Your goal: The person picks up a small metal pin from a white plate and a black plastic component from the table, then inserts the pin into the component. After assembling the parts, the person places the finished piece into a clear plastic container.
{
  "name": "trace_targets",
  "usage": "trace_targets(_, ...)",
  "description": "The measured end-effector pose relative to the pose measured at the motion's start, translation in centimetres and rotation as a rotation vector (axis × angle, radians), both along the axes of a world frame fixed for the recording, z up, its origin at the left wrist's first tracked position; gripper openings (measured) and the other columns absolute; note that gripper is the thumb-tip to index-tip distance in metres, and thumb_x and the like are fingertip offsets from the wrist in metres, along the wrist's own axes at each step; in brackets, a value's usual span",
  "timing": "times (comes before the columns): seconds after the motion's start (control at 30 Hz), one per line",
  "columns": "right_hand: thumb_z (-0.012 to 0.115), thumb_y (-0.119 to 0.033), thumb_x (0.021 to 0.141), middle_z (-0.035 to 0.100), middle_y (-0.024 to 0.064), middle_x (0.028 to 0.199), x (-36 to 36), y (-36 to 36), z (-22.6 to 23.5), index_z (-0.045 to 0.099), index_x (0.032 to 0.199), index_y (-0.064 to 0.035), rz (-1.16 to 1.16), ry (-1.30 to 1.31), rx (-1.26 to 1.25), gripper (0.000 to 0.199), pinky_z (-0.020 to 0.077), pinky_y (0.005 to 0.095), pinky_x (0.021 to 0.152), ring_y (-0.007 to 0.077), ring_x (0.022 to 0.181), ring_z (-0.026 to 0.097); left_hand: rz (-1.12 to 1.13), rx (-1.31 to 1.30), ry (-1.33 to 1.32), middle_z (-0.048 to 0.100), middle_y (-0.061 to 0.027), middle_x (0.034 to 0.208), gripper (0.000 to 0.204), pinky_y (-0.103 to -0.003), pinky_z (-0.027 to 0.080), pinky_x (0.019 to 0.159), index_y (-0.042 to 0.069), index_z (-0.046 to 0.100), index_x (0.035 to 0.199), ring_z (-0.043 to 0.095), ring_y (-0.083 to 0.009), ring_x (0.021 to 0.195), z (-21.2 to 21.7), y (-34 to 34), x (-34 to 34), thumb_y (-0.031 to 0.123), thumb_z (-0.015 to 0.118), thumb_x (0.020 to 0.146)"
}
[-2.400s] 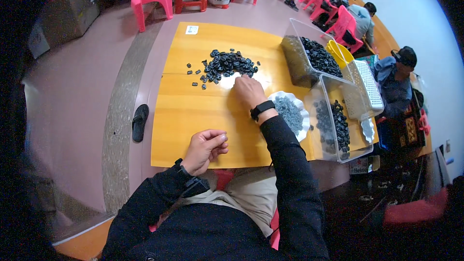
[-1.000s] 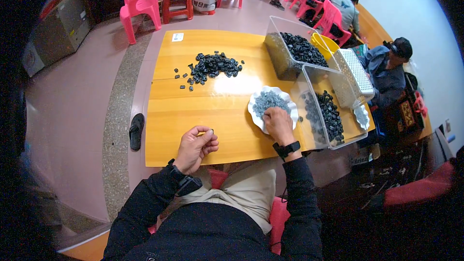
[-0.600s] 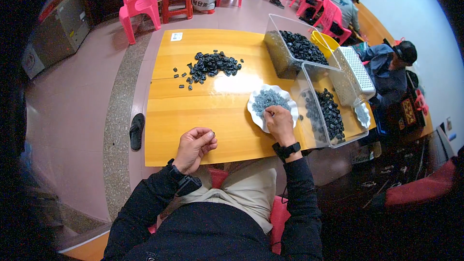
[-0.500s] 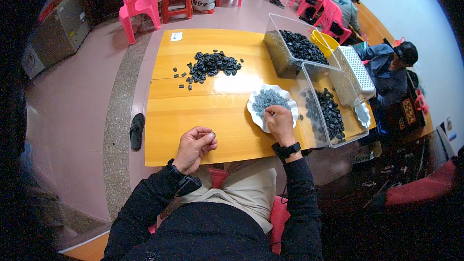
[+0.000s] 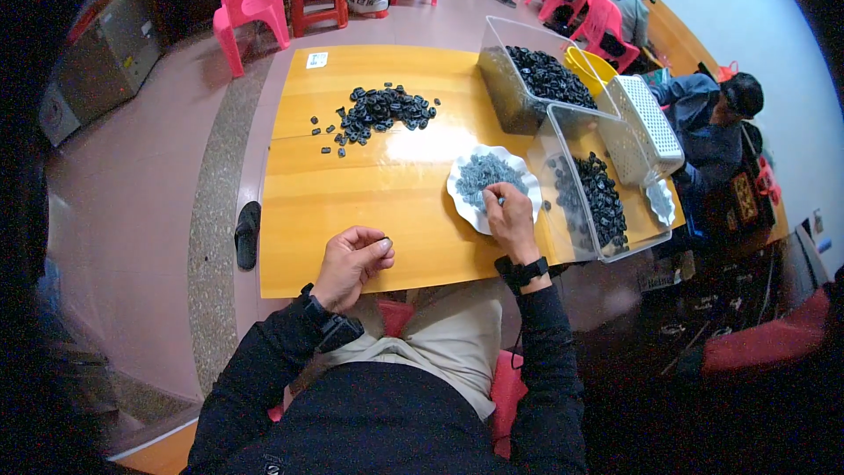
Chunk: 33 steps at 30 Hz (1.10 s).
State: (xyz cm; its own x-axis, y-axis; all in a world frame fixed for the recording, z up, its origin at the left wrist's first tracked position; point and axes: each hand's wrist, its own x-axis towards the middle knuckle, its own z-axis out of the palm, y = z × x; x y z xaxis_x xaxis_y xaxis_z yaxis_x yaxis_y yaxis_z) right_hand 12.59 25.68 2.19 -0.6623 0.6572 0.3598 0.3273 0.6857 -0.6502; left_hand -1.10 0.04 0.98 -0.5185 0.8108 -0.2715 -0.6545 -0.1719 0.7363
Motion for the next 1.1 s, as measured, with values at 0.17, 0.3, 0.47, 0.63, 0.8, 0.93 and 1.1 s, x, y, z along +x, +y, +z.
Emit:
trace_targets(0.17, 0.06, -0.014, 0.087, 0.063, 0.0125, 0.072, 0.2, 0.3, -0.2, 0.064, 0.089, -0.0003, -0.01, -0.012, -0.051, 0.014, 0.0469, 0.031, 0.059, 0.0195, 0.063, 0.059, -0.03, -0.026, 0.018, 0.064, -0.0068, 0.085, 0.011, -0.025, 0.056, 0.07, 0.002, 0.056, 0.094, 0.064, -0.0139, 0.074, 0.0, -0.1, -0.1, 0.005, 0.064, 0.087)
trace_targets(0.3, 0.06, -0.012, 0.088, 0.063, 0.0072, 0.07, 0.4, 0.4, -0.5, 0.064, 0.088, 0.0003, 0.042, 0.064, -0.146, 0.012, 0.0465, 0.029, 0.059, 0.0141, 0.063, 0.057, -0.044, -0.024, 0.022, 0.064, -0.007, 0.088, 0.013, -0.025, 0.056, 0.072, 0.002, 0.057, 0.097, 0.064, -0.0137, 0.076, -0.3, -0.1, -0.1, 0.004, 0.064, 0.087)
trace_targets(0.47, 0.061, -0.011, 0.09, 0.054, -0.0047, 0.063, 0.4, -0.3, 0.1, 0.062, 0.094, -0.0022, 0.091, 0.151, -0.449, 0.009, 0.036, 0.017, 0.043, 0.0016, 0.049, 0.047, -0.045, -0.037, 0.01, 0.064, -0.0077, 0.094, 0.018, -0.026, 0.056, 0.077, 0.0, 0.057, 0.104, 0.064, -0.0142, 0.082, 0.3, -0.1, 0.0, 0.006, 0.063, 0.088)
trace_targets(0.63, 0.06, -0.013, 0.092, 0.052, -0.0048, 0.064, 0.4, -0.9, 0.4, 0.06, 0.095, -0.0015, 0.085, 0.195, -0.53, 0.011, 0.0347, 0.017, 0.041, 0.0018, 0.047, 0.045, -0.07, -0.047, 0.015, 0.064, -0.0079, 0.094, 0.014, -0.026, 0.056, 0.077, 0.0, 0.057, 0.101, 0.065, -0.0144, 0.083, 0.1, 0.0, 0.1, 0.005, 0.062, 0.089)
trace_targets(0.8, 0.058, -0.016, 0.094, 0.051, -0.0043, 0.064, 0.4, -1.9, 1.2, 0.059, 0.092, -0.0018, 0.052, 0.207, -0.619, 0.014, 0.0327, 0.0176, 0.039, 0.0021, 0.045, 0.043, -0.083, -0.03, 0.048, 0.065, -0.0079, 0.093, 0.012, -0.025, 0.056, 0.075, 0.001, 0.058, 0.099, 0.064, -0.0132, 0.081, -0.1, -0.1, 0.0, 0.004, 0.062, 0.089)
trace_targets(0.93, 0.057, -0.019, 0.095, 0.049, -0.0039, 0.061, 0.8, -2.1, 1.2, 0.059, 0.089, -0.0026, 0.09, 0.229, -0.682, 0.018, 0.0312, 0.018, 0.038, 0.0034, 0.044, 0.042, -0.097, 0.015, 0.077, 0.065, -0.0077, 0.093, 0.01, -0.025, 0.055, 0.073, 0.001, 0.059, 0.097, 0.063, -0.0119, 0.079, -0.5, -0.1, 0.1, 0.003, 0.062, 0.088)
trace_targets(1.1, 0.056, -0.02, 0.095, 0.049, -0.0029, 0.058, 0.0, -5.3, 2.0, 0.059, 0.087, -0.0022, 0.177, 0.179, -0.755, 0.02, 0.0322, 0.0183, 0.04, 0.0047, 0.044, 0.044, -0.118, 0.014, 0.068, 0.066, -0.0071, 0.089, 0.013, -0.024, 0.054, 0.072, -0.002, 0.062, 0.1, 0.062, -0.0113, 0.078, -0.2, -0.3, 0.4, 0.004, 0.063, 0.088)
